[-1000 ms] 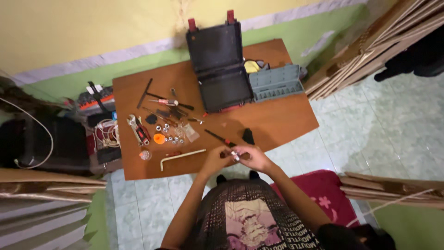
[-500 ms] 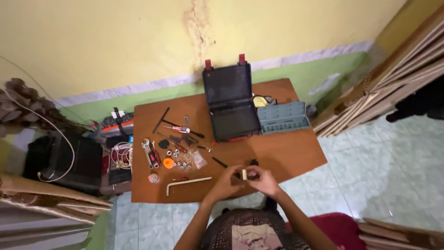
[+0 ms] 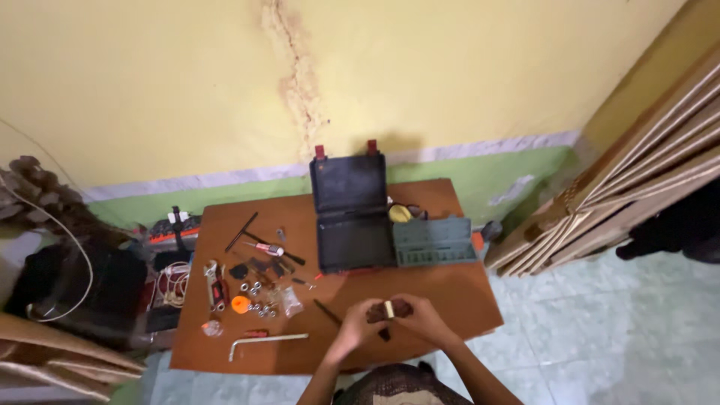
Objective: The person repeatedly wipes small cylindrical metal tool components with a black cloth on a wooden table, then places them into a green plastic organizer. The person handles the components one at a time, turning them over while wiping, and returns each cleaned piece to the organizer.
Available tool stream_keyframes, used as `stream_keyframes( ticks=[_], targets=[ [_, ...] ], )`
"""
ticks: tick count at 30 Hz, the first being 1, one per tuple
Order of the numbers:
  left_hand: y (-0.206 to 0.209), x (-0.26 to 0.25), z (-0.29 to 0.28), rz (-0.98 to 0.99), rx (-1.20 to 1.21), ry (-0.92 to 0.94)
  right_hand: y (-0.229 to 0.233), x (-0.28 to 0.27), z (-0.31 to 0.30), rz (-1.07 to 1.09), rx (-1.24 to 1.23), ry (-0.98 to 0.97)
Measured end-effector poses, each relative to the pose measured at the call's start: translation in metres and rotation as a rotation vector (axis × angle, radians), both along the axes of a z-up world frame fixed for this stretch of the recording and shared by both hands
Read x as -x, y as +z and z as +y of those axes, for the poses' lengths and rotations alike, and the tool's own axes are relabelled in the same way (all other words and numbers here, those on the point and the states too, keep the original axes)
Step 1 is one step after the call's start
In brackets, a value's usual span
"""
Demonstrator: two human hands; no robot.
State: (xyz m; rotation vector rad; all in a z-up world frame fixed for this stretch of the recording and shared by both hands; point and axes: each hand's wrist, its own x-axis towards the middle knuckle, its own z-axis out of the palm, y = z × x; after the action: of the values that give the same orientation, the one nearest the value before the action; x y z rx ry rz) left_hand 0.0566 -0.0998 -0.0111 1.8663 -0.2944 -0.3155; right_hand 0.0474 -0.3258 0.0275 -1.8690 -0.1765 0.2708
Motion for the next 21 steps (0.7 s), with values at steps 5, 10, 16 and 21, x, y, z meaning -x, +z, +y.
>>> stream_keyframes(
  ticks=[5,10,16,21],
  targets=[
    [-0.004,-0.021,-0.063,-0.015,0.144,-0.001,0.001,-0.023,-0.058,-0.017,-0.04,0.057],
    [-0.012,-0.035,-0.114,-0.013,0.121,0.014,-0.001,-0.034,-0.117,0.058,-0.099,0.127],
    [-0.025,-0.042,-0.164,-0.08,-0.03,-0.012,-0.02,-0.037,-0.168,0.034,-0.042,0.053],
    [-0.057,-0.05,-0.199,-0.121,0.005,-0.039,-0.035,-0.042,-0.197,-0.026,-0.04,0.028]
  ],
)
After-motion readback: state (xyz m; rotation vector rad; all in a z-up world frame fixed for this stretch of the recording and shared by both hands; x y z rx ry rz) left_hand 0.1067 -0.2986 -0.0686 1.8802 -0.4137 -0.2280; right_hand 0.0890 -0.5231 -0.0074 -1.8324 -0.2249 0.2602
